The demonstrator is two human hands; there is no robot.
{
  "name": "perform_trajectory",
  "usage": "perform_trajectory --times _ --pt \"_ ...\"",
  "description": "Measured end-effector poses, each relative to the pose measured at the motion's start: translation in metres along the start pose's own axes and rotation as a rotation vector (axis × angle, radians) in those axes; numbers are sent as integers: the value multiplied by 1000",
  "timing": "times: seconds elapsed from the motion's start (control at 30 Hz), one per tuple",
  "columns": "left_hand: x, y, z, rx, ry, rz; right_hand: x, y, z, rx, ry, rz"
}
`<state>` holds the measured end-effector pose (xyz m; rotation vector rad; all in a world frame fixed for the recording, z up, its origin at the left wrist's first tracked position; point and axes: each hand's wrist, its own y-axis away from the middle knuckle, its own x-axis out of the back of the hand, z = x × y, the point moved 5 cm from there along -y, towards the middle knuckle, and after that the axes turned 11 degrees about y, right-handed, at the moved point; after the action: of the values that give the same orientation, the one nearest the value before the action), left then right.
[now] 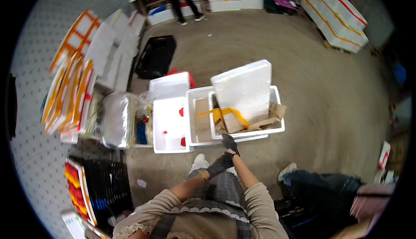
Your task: The person trims the stems of red and yellow bell peppers using scissors and places them on a digital scale. They repeatedly pick peppers from a large pile, cut the stems, and arrange the trimmed peppers on the scale.
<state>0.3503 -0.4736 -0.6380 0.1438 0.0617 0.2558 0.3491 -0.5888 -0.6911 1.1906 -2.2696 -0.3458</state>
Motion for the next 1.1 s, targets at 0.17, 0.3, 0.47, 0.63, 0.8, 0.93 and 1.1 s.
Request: perform_trajectory --times 0.17,0.3,0.47,0.63,0.8,0.93,1.1 --pt "40 61 -14 18 -170 313 -95 19 -29 73 -236 -263" --pt "98 138 81 117 -51 470 -172 -11 -36 1065 664 -49" --pt "156 311 60 119 -95 993 -369 107 -113 -209 -276 -788" --pt "202 448 49 -25 175 1241 -496 230 -160 -407 -4 -1087" --pt "214 536 44 -161 -116 1226 -596 320 -188 -156 103 -1485" --pt "227 579 -14 -182 80 1527 -666 347 -161 -70 382 -1586" --pt "278 629 -24 27 423 1564 -768 297 -120 -377 633 -1726"
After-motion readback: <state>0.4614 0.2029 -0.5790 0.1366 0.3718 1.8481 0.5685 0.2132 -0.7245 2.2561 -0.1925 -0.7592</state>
